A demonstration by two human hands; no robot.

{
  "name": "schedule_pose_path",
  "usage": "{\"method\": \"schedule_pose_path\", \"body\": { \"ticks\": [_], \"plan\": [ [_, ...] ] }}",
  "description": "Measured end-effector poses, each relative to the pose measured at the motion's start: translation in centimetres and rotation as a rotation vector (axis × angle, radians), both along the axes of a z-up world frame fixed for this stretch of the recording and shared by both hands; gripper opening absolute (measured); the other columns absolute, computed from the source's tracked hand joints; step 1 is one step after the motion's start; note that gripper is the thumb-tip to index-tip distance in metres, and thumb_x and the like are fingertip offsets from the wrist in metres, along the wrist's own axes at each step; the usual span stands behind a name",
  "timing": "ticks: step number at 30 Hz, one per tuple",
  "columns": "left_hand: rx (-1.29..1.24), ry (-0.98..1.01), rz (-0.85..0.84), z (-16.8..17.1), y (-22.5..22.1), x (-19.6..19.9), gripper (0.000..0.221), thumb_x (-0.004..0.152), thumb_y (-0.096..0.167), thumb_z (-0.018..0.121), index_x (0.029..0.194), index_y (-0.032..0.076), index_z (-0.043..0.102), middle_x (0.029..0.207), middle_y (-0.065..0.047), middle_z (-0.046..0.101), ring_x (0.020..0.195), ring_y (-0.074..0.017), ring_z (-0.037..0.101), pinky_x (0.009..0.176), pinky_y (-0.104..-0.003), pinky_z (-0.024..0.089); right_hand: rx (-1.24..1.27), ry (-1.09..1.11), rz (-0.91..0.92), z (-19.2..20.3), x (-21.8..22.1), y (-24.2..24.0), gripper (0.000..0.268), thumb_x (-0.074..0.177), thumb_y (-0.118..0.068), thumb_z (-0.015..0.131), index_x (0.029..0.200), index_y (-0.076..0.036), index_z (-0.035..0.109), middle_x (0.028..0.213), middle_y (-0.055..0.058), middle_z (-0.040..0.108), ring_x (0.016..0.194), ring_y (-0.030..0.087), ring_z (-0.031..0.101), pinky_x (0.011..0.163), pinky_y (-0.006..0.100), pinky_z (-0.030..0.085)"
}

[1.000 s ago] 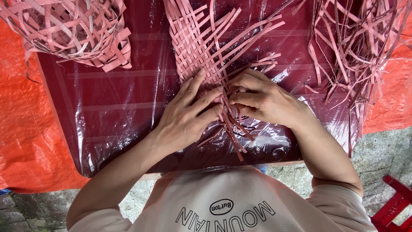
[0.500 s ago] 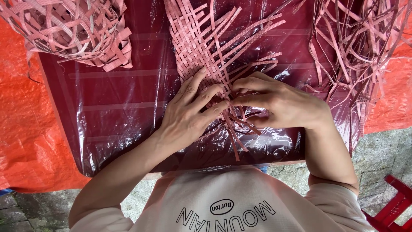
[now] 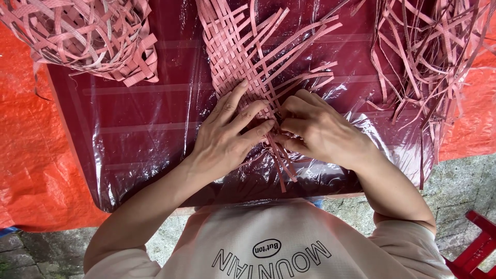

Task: A person is manually weaving thin pink plastic strips together on a table to create a woven structure.

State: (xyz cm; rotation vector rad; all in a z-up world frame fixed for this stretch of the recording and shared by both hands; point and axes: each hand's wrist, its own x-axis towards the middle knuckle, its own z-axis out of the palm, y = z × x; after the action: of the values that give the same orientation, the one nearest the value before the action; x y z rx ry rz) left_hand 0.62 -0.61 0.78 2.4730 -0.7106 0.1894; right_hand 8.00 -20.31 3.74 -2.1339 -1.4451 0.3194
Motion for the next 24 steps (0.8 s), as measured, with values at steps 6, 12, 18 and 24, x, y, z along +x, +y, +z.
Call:
{"method": "schedule_pose_path", "body": {
  "ticks": [6,12,18,24],
  "plan": [
    [0.024,0.002,0.004,-1.5,0.3,-0.7,0.072,0.076,-0.001,0.066,0.134,0.026,0.033,0.136,-0.005,0.038,0.132,-0.0386,0.025,0.093,-0.048,0.053,-0.121,-0.117,-0.074,-0.8,-0.9,-0.1,0.012,0.073,-0.008,0.065,0.063,-0.011,0.058,0.067,0.001,0.057,0.072,0.019,0.047,0.082,0.036,0.041],
    [0.001,0.011,0.003,-2.1,0.3,-1.0,0.085,0.076,-0.004,0.065,0.139,0.031,0.021,0.140,-0.005,0.035,0.135,-0.0378,0.023,0.099,-0.052,0.048,0.043,0.044,-0.109,-1.5,-0.4,-0.8,0.015,0.072,0.009,0.065,0.074,-0.004,0.057,0.074,0.007,0.058,0.065,0.020,0.051,0.064,0.030,0.047],
    [0.068,0.018,0.014,-1.5,0.2,-0.7,0.070,0.080,0.005,0.067,0.134,0.030,0.032,0.137,-0.004,0.037,0.132,-0.0368,0.024,0.093,-0.049,0.052,-0.043,-0.024,-0.087,0.5,-0.6,-0.4,0.012,0.079,0.003,0.066,0.090,-0.001,0.064,0.084,0.010,0.064,0.076,0.023,0.058,0.072,0.030,0.053],
    [0.041,0.006,-0.004,-1.3,0.2,-0.6,0.062,0.081,0.008,0.068,0.131,0.026,0.038,0.133,-0.006,0.040,0.130,-0.0370,0.025,0.096,-0.054,0.047,-0.168,-0.219,-0.009,0.7,-0.8,-0.6,0.021,0.073,0.015,0.063,0.076,-0.006,0.061,0.073,0.005,0.057,0.066,0.019,0.048,0.070,0.030,0.051]
  ]
}}
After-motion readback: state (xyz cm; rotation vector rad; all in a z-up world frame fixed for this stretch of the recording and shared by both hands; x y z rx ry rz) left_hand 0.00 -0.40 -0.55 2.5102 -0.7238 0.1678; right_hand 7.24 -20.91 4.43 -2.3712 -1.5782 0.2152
